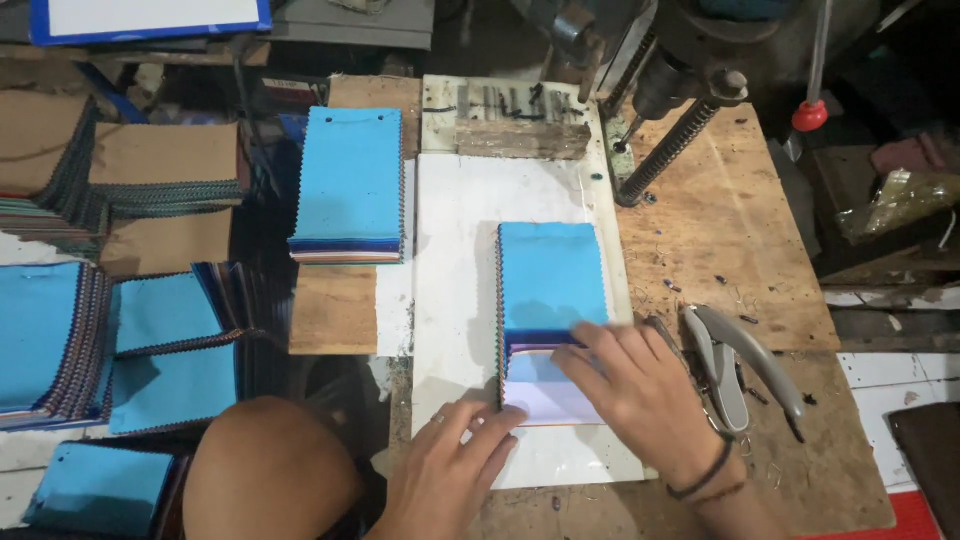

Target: The person aligns a stack of blue notebook covers on a workbench, then uses a binder clip to secure the pages. They trim the edges of the cover with scissors and position the notebook under a drill press to punch holes along the spine.

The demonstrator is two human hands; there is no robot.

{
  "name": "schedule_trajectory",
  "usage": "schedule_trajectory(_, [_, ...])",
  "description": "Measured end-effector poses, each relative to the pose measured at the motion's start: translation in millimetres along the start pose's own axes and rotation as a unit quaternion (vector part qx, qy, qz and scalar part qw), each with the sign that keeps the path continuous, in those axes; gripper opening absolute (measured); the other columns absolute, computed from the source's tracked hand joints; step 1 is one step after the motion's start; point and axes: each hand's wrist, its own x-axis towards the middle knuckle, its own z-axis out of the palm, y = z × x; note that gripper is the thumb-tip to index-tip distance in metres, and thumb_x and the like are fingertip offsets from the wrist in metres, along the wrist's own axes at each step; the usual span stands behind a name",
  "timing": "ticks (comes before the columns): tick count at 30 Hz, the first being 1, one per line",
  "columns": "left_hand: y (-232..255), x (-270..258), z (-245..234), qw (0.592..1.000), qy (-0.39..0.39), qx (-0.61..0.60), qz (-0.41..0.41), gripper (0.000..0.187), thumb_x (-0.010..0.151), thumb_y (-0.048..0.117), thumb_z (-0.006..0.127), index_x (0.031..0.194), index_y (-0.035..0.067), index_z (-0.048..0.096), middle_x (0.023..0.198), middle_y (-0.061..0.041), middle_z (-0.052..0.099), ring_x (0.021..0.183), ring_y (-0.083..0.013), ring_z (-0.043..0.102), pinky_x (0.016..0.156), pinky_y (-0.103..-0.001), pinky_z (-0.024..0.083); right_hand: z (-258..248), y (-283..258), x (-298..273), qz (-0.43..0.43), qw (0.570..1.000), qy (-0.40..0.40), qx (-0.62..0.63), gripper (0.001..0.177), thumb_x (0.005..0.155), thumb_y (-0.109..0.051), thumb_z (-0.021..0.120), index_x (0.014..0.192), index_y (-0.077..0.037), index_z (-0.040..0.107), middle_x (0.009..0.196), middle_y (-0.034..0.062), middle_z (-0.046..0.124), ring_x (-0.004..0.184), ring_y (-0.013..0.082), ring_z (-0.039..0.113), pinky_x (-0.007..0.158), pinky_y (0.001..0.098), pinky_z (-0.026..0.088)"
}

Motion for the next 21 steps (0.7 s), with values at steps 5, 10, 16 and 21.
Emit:
schedule_trajectory(5, [-1,-4,-4,0.963,-0.132,-0.169,-0.165,0.041,0.095,0.026,0.067,0.135,0.032,0.059,0.121,0.005,0.067,0.086,-0.0126,0.076,0.065,-0.035,0.059,-1,-33,-12,0.029,0.999,-0.022,0.020,0.020,0.099,-0.010,0.065,0.119,-0.005,0.066,0.091,0.0046,0.064,0.073,0.0160,0.060,0.066,0.0312,0.052])
schedule_trajectory(10, [-4,-5,-1,0.925,-0.160,-0.211,-0.274,0.040,0.092,0.029,0.067,0.131,0.029,0.059,0.109,0.008,0.074,0.096,-0.0120,0.073,0.085,-0.032,0.055,-5,-47,-14,0.042,0.994,-0.021,0.101,0.032,0.100,-0.037,0.067,0.113,-0.008,0.066,0.100,0.0051,0.067,0.088,0.0232,0.061,0.076,0.0355,0.046])
schedule_trajectory(16, [-13,-18,11,0.930,-0.174,-0.168,-0.275,0.029,0.091,0.030,0.071,0.119,0.034,0.067,0.103,0.013,0.067,0.078,-0.0093,0.075,0.076,-0.033,0.058,7,-43,-16,0.005,0.999,-0.013,0.047,0.021,0.104,-0.026,0.062,0.104,-0.005,0.065,0.095,0.0086,0.062,0.080,0.0241,0.056,0.069,0.0359,0.047])
schedule_trajectory(21, [-9,-6,-4,0.922,-0.160,-0.223,-0.275,0.025,0.092,0.029,0.071,0.118,0.027,0.068,0.097,0.007,0.067,0.077,-0.0117,0.073,0.075,-0.030,0.056,1,-40,-10,0.025,0.999,-0.004,0.026,0.017,0.102,-0.025,0.066,0.109,-0.009,0.069,0.081,0.0022,0.057,0.071,0.0205,0.054,0.067,0.0329,0.046])
